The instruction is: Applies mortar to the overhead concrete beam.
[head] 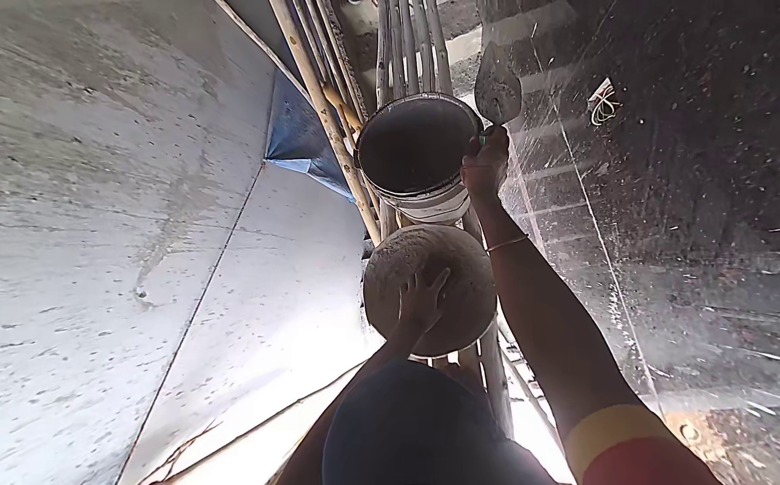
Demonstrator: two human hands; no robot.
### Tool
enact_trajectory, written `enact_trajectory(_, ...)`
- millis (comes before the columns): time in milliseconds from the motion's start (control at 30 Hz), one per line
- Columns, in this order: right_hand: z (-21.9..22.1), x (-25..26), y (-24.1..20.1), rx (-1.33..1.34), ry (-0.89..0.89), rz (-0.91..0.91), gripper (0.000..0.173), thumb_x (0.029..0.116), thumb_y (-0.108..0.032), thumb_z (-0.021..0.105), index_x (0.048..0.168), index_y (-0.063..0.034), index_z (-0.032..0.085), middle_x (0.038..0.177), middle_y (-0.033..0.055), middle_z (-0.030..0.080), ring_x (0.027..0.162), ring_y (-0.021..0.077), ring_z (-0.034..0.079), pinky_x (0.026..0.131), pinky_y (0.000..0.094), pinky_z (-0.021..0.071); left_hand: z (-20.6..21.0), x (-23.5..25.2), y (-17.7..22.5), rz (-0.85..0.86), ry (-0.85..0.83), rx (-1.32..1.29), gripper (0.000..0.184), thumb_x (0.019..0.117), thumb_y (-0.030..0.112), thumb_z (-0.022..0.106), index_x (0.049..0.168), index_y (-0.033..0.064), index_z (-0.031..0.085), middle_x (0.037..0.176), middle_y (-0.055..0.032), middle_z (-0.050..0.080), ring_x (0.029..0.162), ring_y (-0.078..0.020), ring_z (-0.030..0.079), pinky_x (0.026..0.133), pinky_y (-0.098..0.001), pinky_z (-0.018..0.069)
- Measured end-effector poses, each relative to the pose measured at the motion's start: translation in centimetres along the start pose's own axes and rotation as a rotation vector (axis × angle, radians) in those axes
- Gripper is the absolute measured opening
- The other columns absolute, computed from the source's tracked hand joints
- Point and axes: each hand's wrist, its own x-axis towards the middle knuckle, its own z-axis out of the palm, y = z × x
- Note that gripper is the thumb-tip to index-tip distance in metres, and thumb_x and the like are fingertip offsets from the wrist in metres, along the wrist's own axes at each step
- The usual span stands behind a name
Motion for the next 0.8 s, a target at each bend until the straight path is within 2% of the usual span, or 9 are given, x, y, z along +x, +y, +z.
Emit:
enact_trajectory(133, -0.2, -0.1, -0.1, 0.002, -0.01, -0.006, 0.029, 0.1025, -0.032, 0.052, 0.123, -0.0126, 0.057, 0.128, 0.0116, 0.061, 0.119, 0.0301, 0.062, 0.085, 0.0518, 0.0548, -1.3, 0.2, -1.2, -0.004, -0.019, -0.155, 0.058, 0.1012, 0.046, 0.049, 0.155, 0.0558, 0.029, 0.157, -0.0204, 0.038, 0.137, -0.0424, 0.045, 0.106, -0.0621, 0.0417)
enact_trajectory(200, -0.1, 0.0, -0.1, 0.004, -0.006, -0.014, 0.03, 0.1026, -0.033, 0.052, 0.124, -0.0124, 0.057, 0.128, 0.0115, 0.06, 0.119, 0.0302, 0.062, 0.085, 0.0518, 0.0546, -2.1, 0.2, -2.7, 0.007, 0.012, -0.442, 0.06, 0.1003, 0.043, 0.057, 0.157, 0.0439, 0.036, 0.154, -0.0177, 0.045, 0.139, -0.0369, 0.047, 0.112, -0.0582, 0.0411)
enact_trajectory(267, -0.1, -0.1, 0.0, 0.015, 0.0, -0.012, 0.032, 0.1023, -0.033, 0.053, 0.125, -0.0112, 0.056, 0.129, 0.0128, 0.06, 0.118, 0.0312, 0.062, 0.085, 0.053, 0.0546, -3.0, -0.3, -4.2, -0.006, -0.023, -0.919, 0.064, 0.1, 0.029, 0.062, 0.159, 0.0255, 0.038, 0.159, -0.009, 0.043, 0.144, -0.0217, 0.045, 0.118, -0.0437, 0.0387)
enact_trajectory(333, -0.2, -0.1, 0.0, 0.028, -0.007, -0.01, 0.033, 0.1025, -0.032, 0.052, 0.127, -0.0102, 0.056, 0.131, 0.0142, 0.059, 0.118, 0.0327, 0.062, 0.085, 0.0535, 0.0544, -3.8, -1.3, -5.2, -0.17, -0.095, -1.418, 0.06, 0.1015, 0.022, 0.062, 0.157, 0.0182, 0.039, 0.145, -0.0105, 0.057, 0.125, -0.0193, 0.061, 0.103, -0.0404, 0.0533)
enact_trajectory(433, -0.1, -0.1, -0.1, 0.039, -0.017, -0.012, 0.034, 0.1023, -0.032, 0.053, 0.129, -0.0102, 0.055, 0.131, 0.015, 0.059, 0.117, 0.0331, 0.063, 0.086, 0.0536, 0.0544, -3.6, -2.9, -7.1, -0.347, -0.186, -1.942, 0.037, 0.1057, 0.026, 0.05, 0.14, 0.013, 0.053, 0.116, -0.0141, 0.07, 0.102, -0.0244, 0.071, 0.087, -0.0453, 0.0599)
enact_trajectory(500, 0.1, -0.1, 0.2, 0.042, -0.01, -0.02, 0.035, 0.1013, -0.03, 0.055, 0.13, -0.0094, 0.055, 0.13, 0.0165, 0.06, 0.116, 0.0338, 0.063, 0.087, 0.0544, 0.0538, -2.3, -4.0, -8.5, -0.192, -0.276, -2.242, 0.039, 0.1053, 0.037, 0.045, 0.128, 0.0095, 0.06, 0.109, -0.0149, 0.072, 0.1, -0.0258, 0.071, 0.087, -0.0466, 0.06)
enact_trajectory(600, 0.1, 0.0, 0.5, 0.048, 0.004, -0.058, 0.042, 0.1013, -0.03, 0.056, 0.135, -0.0046, 0.053, 0.132, 0.0206, 0.06, 0.119, 0.0355, 0.062, 0.093, 0.0551, 0.0521, -0.9, -5.6, -9.3, 0.1, -0.249, -2.445, 0.041, 0.0853, 0.048, 0.066, 0.108, 0.0147, 0.071, 0.101, -0.0108, 0.075, 0.094, -0.0235, 0.073, 0.083, -0.0449, 0.061)
enact_trajectory(667, 0.3, 0.1, 0.7, 0.084, 0.012, -0.101, 0.046, 0.1015, -0.031, 0.056, 0.136, -0.0009, 0.052, 0.132, 0.0238, 0.06, 0.121, 0.0379, 0.061, 0.098, 0.0565, 0.0498, -0.9, -6.4, -10.0, 0.307, -0.206, -2.493, 0.041, 0.0788, 0.049, 0.073, 0.104, 0.0171, 0.076, 0.102, -0.009, 0.076, 0.096, -0.0226, 0.073, 0.085, -0.0442, 0.0605)
enact_trajectory(800, -0.7, -1.3, 1.1, 0.1, 0.041, -0.192, 0.059, 0.1048, -0.048, 0.048, 0.139, 0.0005, 0.049, 0.139, 0.0272, 0.055, 0.129, 0.0407, 0.056, 0.105, 0.0586, 0.0452, -3.3, -10.1, -10.8, 0.532, -0.101, -2.555, 0.037, 0.0807, 0.049, 0.071, 0.099, 0.018, 0.078, 0.099, -0.0062, 0.077, 0.094, -0.0188, 0.074, 0.084, -0.0402, 0.0606)
